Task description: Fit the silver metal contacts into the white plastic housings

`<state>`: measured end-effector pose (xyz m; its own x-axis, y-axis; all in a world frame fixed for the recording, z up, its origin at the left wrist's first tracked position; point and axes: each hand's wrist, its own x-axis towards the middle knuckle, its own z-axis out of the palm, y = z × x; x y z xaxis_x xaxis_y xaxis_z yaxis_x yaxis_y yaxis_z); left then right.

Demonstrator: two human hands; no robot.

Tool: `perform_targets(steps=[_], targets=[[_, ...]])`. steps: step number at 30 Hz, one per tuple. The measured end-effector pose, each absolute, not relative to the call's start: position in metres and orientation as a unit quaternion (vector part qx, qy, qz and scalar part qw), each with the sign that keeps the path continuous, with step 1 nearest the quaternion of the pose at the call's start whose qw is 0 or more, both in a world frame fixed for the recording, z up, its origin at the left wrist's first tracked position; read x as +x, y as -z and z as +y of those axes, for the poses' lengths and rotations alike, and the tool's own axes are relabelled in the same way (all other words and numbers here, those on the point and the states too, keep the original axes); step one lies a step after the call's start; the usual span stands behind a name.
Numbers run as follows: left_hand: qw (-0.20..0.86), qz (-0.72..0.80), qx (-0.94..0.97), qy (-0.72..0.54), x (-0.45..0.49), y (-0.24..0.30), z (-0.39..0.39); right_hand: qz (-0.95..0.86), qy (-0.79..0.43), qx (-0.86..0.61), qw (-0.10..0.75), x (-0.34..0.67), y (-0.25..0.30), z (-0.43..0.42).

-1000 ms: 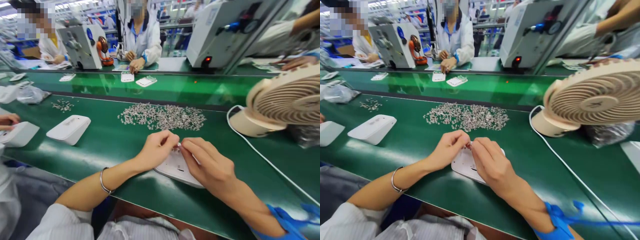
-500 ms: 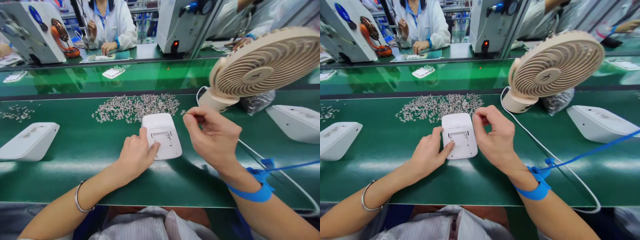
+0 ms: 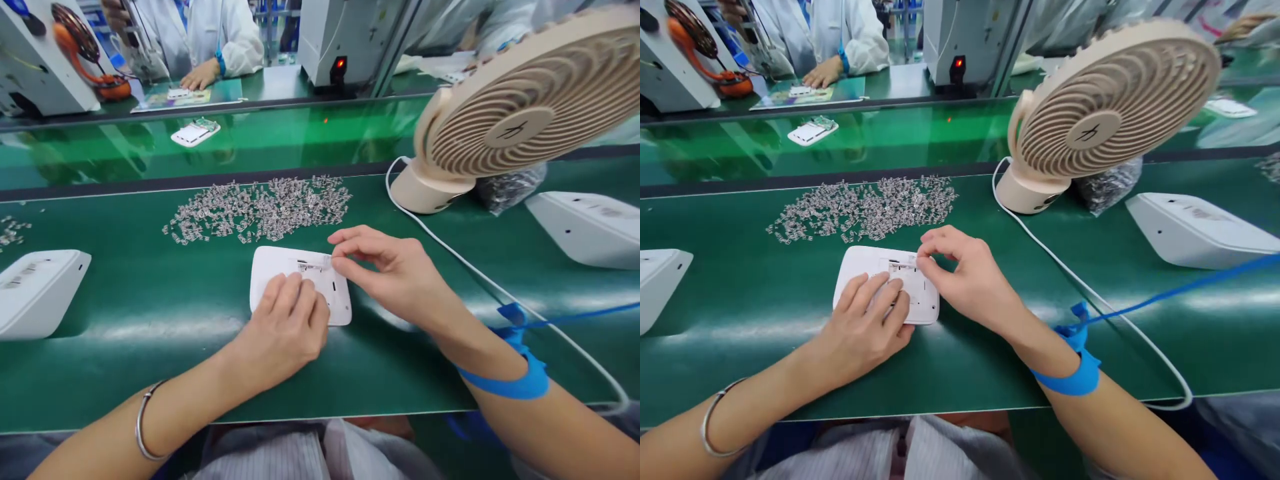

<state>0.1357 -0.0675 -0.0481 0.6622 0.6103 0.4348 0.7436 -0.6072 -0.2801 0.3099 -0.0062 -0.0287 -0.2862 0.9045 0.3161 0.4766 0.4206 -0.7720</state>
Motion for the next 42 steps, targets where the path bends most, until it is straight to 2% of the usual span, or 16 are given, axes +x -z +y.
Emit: perform_targets(steps=[6, 11, 19, 26, 37, 42], targets=[[0.245, -0.409, -0.870, 0.125, 0.143, 0.051, -0.077, -0.833, -0.219, -0.408, 0.303, 0.308, 0.035, -0.007], [0.246, -0.417, -0.867, 0.117, 0.143, 0.051, -0.079, -0.855, -0.116, -0.388, 0.323, 0.305, 0.044, -0.006], [0.234, -0.424, -0.868, 0.109, 0.144, 0.049, -0.078, -0.858, -0.035, -0.382, 0.343, 0.301, 0.050, -0.008], [0.239, -0.446, -0.851, 0.137, 0.150, 0.053, -0.078, -0.845, -0.037, -0.398, 0.355, 0.299, 0.054, -0.008], [0.239, -0.470, -0.843, 0.110, 0.157, 0.051, -0.078, -0.820, -0.102, -0.395, 0.401, 0.310, 0.060, -0.021], [0.237, -0.471, -0.844, 0.101, 0.157, 0.051, -0.079, -0.827, -0.101, -0.390, 0.392, 0.312, 0.062, -0.023]])
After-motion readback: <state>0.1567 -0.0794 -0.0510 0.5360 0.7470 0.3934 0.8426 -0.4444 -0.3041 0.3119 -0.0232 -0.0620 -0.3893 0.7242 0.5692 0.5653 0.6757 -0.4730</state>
